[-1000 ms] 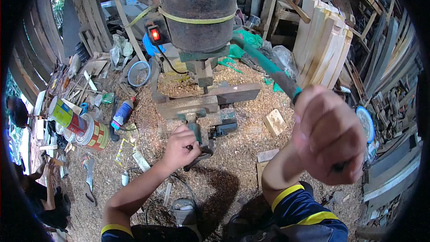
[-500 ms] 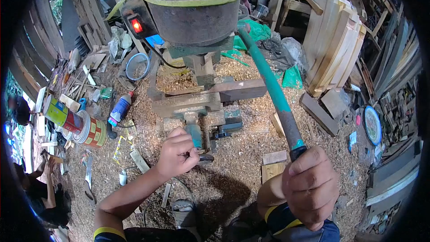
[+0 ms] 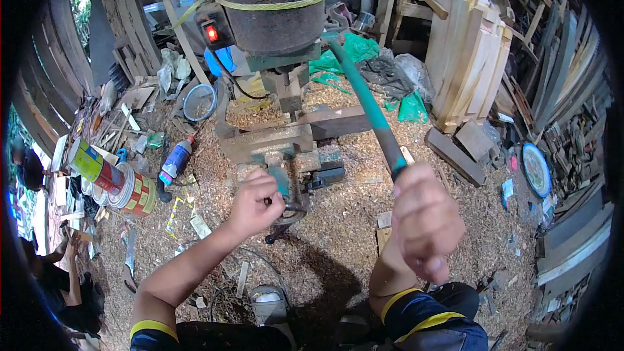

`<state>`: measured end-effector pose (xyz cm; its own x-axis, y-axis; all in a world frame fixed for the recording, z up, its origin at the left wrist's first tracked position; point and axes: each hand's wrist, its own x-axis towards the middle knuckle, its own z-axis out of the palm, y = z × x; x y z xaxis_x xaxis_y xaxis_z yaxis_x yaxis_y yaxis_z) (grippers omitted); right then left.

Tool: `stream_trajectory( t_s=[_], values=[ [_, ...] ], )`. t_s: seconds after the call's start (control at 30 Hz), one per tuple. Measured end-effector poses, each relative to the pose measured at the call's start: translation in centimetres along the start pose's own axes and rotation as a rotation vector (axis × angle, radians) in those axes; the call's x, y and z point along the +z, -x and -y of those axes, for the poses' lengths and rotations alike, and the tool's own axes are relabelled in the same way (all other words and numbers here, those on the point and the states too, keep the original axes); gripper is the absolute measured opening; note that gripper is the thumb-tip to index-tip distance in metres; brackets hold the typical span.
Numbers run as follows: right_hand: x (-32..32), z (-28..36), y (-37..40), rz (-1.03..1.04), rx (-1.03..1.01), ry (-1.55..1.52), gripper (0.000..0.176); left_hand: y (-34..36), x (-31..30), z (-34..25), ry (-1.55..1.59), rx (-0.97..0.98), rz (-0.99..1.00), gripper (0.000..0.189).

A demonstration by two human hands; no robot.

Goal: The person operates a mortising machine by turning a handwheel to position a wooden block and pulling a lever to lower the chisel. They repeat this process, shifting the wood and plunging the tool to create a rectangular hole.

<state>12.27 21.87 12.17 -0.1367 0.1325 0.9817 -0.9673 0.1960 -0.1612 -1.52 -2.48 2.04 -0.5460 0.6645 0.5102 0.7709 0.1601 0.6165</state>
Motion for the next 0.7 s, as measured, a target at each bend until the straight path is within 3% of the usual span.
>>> stream_trajectory(
  t_s=[0.33, 0.5, 0.7],
  values=[
    [0.4, 1.6, -3.5, 0.039, 0.147, 0.039, 0.049, 0.9, 0.2, 0.6, -0.034, -0.01, -0.045, 0.02],
    [-0.4, -1.3, -12.0, 0.193, 0.107, -0.227, 0.046, 1.1, 0.4, 0.9, -0.042, -0.025, -0.048, 0.019],
    [-1.3, -6.0, -22.0, 0.177, 0.229, -0.319, 0.054, 1.6, 0.4, 1.2, -0.023, -0.045, -0.04, 0.013]
  ],
)
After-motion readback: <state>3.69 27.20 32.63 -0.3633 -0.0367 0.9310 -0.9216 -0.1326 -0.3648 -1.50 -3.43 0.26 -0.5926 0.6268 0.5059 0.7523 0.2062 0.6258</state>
